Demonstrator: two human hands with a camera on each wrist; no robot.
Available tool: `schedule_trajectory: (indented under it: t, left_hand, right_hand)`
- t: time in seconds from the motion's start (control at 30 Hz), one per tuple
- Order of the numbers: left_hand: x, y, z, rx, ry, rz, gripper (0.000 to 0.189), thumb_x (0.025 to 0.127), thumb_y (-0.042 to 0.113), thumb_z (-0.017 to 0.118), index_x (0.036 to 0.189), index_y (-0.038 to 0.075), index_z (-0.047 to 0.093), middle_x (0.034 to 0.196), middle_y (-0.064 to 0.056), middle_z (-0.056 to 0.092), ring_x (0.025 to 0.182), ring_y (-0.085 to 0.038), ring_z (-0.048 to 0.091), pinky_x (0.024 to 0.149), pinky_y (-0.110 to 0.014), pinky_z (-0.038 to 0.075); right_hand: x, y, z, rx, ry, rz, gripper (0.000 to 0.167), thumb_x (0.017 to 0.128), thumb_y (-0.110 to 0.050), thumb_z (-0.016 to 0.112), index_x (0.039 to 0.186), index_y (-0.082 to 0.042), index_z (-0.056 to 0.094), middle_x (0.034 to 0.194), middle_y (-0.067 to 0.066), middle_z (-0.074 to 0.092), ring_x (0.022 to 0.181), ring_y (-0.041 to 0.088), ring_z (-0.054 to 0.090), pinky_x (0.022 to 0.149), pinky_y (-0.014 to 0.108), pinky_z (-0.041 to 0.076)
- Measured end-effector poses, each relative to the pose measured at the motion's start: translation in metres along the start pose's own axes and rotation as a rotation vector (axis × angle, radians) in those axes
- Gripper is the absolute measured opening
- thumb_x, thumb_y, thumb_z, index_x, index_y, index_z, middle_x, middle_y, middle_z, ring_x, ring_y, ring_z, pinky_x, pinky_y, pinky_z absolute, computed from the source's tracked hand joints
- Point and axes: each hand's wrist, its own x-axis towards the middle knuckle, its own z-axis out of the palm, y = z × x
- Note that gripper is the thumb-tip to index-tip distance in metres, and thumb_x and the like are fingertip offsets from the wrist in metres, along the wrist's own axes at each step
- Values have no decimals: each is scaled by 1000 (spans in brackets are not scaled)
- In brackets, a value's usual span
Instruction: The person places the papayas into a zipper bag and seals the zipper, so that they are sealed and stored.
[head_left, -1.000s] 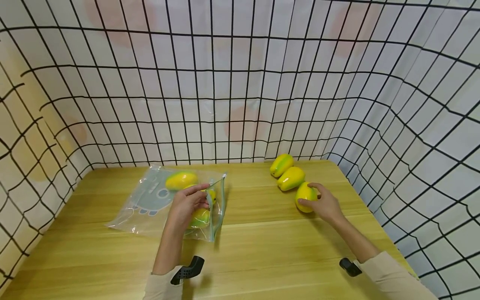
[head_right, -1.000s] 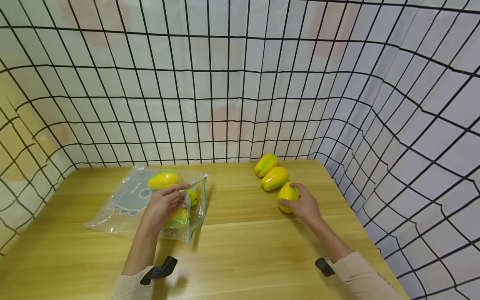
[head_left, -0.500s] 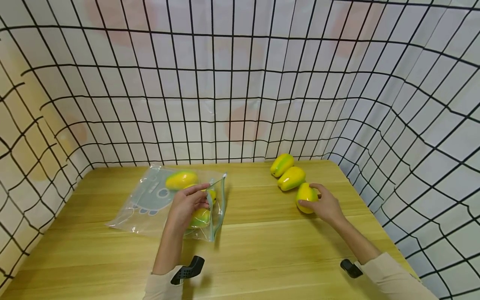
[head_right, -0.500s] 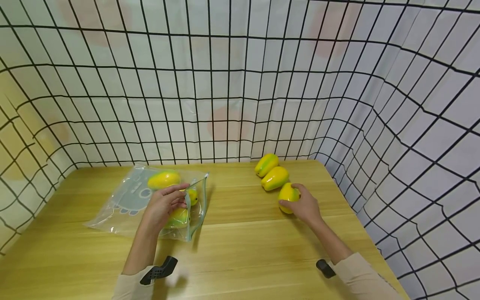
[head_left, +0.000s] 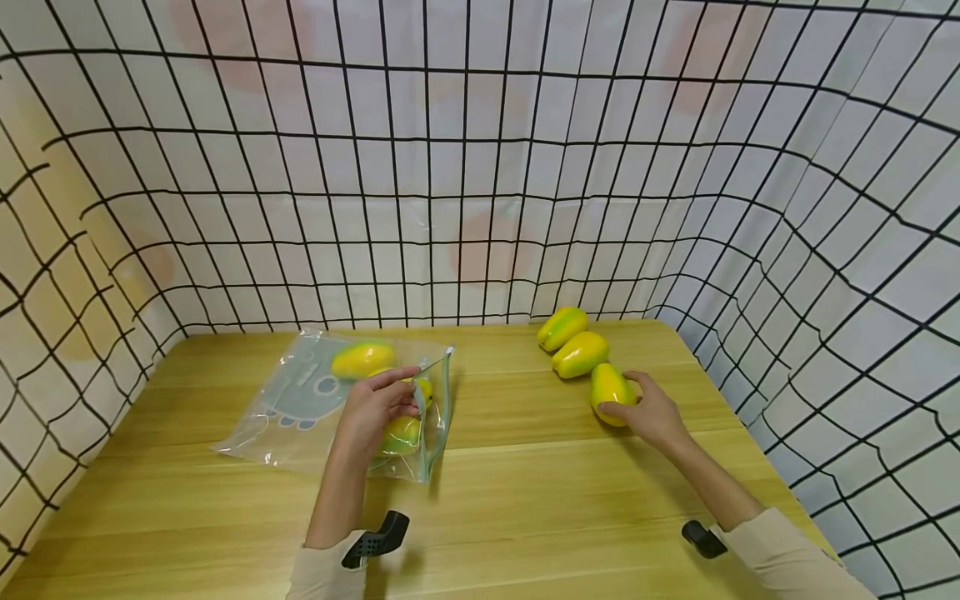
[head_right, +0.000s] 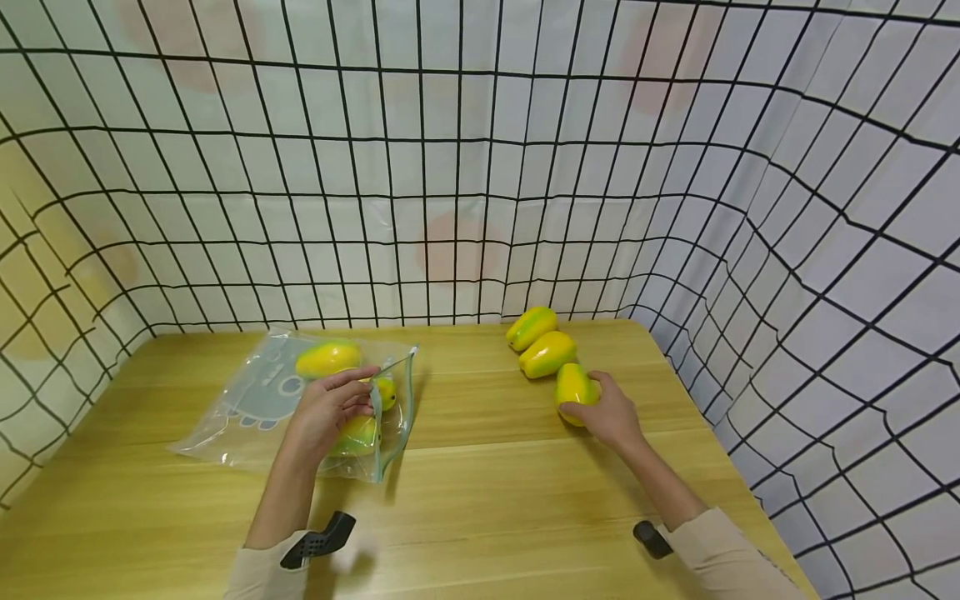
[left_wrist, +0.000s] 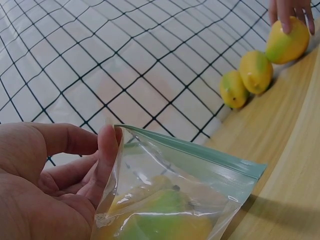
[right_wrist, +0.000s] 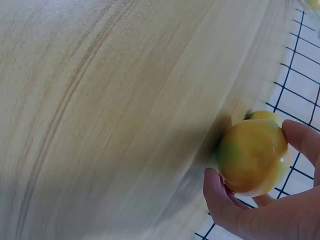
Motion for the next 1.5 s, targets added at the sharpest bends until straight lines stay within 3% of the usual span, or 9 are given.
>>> schedule_trajectory:
  t: [0.63, 0.83, 1.0, 1.23, 1.5]
  left_hand:
    - [0, 0, 1, 1, 1, -6, 36, 99, 0, 56, 133, -12, 58, 82, -4, 65, 64, -13, 64, 63, -21, 60]
    - [0, 0, 1, 5, 2, -10, 36, 99, 1, 56, 133, -12, 58, 82, -4, 64, 65, -13, 63, 63, -20, 60]
    - [0, 1, 1, 12, 2, -7, 36, 100, 1, 56, 133, -12, 58, 83, -4, 64, 65, -13, 63, 63, -20, 60]
    - [0, 0, 1, 5, 0, -5, 35, 100, 1, 56, 133, -13, 58, 83, -4, 65, 65, -13, 63, 63, -21, 60]
    - [1, -1, 1, 12, 1, 0, 36, 100, 1, 56, 133, -12, 58, 83, -4, 65, 65, -13, 64, 63, -21, 60]
  right_hand:
    - [-5, -3, -6, 55, 43, 22, 79, 92, -40, 69, 153, -2, 37, 152, 30, 42, 129, 46, 48, 97, 54, 50]
    - [-6, -6, -13, 67, 46, 8, 77, 94, -40, 67, 154, -3, 36, 155, 30, 38, 134, 48, 45, 102, 58, 48]
    - [-8, -14, -19, 73, 49, 4, 77, 94, -42, 66, 155, -5, 36, 155, 30, 38, 135, 48, 44, 101, 58, 48]
    - [-9, -29, -19, 87, 66, -46, 75, 94, -42, 67, 154, -7, 40, 150, 27, 46, 127, 42, 50, 91, 47, 51]
    - [-11, -53, -7, 149, -7, -60, 73, 92, -39, 70, 153, -12, 41, 150, 26, 45, 129, 41, 49, 94, 47, 53]
